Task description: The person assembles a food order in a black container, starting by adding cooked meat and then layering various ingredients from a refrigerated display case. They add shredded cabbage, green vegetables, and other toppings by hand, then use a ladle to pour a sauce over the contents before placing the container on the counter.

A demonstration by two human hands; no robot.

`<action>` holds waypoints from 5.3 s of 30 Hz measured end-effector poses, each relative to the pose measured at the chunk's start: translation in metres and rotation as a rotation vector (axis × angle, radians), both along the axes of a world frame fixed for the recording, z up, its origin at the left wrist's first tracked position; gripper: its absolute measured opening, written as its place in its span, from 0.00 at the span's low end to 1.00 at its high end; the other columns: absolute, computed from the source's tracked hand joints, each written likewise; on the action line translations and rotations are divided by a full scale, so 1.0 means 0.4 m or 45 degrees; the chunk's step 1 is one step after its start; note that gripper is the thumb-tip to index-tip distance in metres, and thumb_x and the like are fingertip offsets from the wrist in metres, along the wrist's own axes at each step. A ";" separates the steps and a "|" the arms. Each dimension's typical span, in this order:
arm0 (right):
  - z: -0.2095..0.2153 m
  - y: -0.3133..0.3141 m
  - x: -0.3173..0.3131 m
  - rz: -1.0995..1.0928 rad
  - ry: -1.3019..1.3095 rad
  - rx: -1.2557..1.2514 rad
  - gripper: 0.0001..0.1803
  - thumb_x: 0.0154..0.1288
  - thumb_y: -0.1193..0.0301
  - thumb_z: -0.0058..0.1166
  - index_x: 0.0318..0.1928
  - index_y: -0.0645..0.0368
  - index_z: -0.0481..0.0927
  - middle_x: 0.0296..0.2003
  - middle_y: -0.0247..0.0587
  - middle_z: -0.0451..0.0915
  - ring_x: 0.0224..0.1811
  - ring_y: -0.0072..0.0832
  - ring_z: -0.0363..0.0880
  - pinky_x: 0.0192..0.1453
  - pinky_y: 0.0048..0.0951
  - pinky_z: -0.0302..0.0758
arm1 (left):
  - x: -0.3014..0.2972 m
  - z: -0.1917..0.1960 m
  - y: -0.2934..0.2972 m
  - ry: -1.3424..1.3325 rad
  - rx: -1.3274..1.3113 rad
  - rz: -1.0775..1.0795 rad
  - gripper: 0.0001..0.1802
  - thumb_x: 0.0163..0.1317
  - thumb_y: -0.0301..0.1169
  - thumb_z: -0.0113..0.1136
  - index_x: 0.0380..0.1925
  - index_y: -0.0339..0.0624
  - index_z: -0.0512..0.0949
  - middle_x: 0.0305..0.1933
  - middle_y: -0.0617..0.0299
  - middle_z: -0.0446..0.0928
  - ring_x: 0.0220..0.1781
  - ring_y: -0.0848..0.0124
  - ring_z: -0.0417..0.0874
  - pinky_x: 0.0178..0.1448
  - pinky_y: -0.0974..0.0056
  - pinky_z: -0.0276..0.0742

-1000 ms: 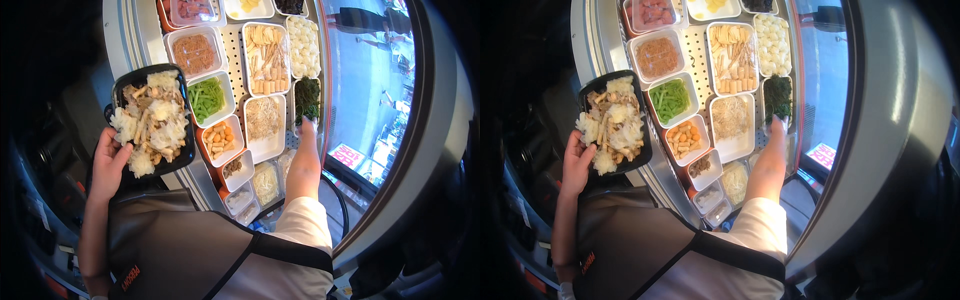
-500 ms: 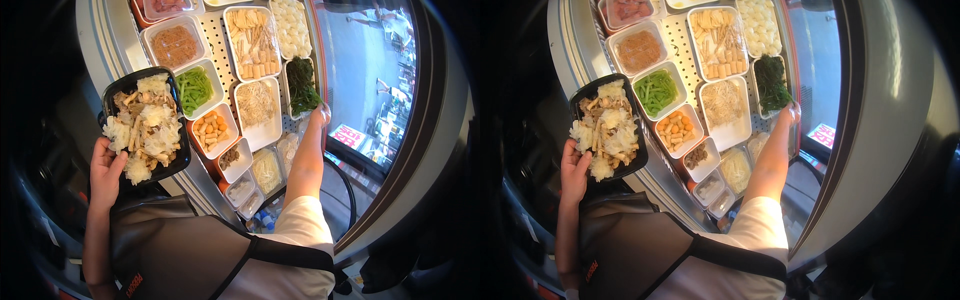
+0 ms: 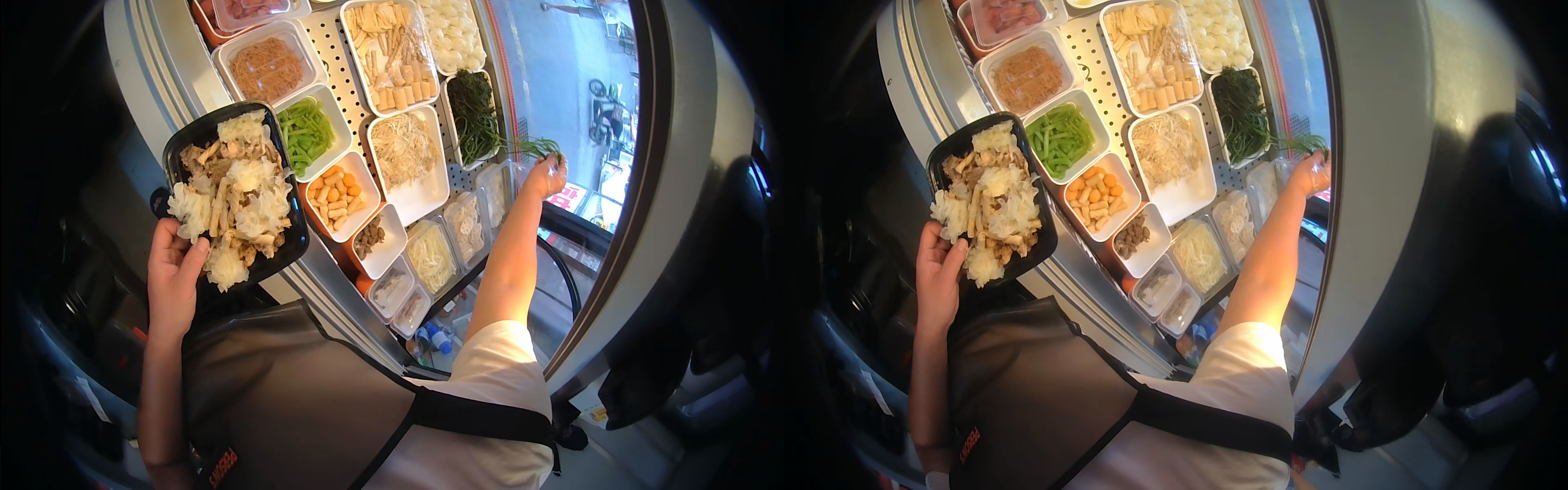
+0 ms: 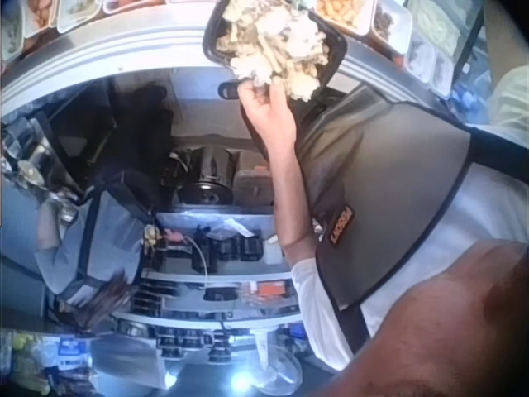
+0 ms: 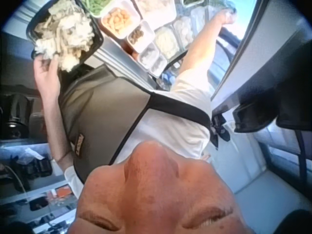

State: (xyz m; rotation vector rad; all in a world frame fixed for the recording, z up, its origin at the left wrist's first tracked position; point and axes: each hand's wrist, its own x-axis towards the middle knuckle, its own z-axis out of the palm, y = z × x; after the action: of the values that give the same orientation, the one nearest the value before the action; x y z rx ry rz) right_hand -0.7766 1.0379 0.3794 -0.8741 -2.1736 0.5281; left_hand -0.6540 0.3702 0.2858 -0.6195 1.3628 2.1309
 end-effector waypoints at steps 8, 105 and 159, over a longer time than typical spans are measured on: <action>0.147 -0.326 0.045 0.161 0.187 -0.041 0.12 0.75 0.78 0.56 0.55 0.67 0.82 0.37 0.40 0.84 0.30 0.23 0.79 0.34 0.21 0.75 | -0.017 -0.006 -0.004 0.000 0.047 -0.032 0.11 0.74 0.23 0.60 0.52 0.39 0.70 0.48 0.62 0.78 0.47 0.80 0.77 0.50 0.71 0.74; 0.023 -0.420 1.152 0.356 -1.474 -0.473 0.21 0.62 0.59 0.65 0.52 0.54 0.87 0.53 0.50 0.86 0.59 0.46 0.82 0.64 0.44 0.79 | 0.160 0.092 -0.045 0.236 -0.054 -0.136 0.32 0.78 0.18 0.39 0.81 0.39 0.55 0.77 0.50 0.67 0.72 0.59 0.76 0.73 0.54 0.76; -0.076 -1.190 0.093 0.671 -0.856 0.111 0.16 0.69 0.58 0.62 0.52 0.50 0.86 0.47 0.46 0.86 0.51 0.52 0.84 0.57 0.48 0.80 | -0.178 0.061 -0.548 0.174 -0.085 0.090 0.33 0.78 0.21 0.48 0.81 0.40 0.57 0.56 0.64 0.78 0.45 0.80 0.75 0.50 0.72 0.75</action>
State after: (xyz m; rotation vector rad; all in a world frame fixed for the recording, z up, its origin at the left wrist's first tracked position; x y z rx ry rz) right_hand -0.7395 0.5620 0.3491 -0.4489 -3.0497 0.4121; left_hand -0.7252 0.1512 0.3100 -0.5648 1.5113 2.2271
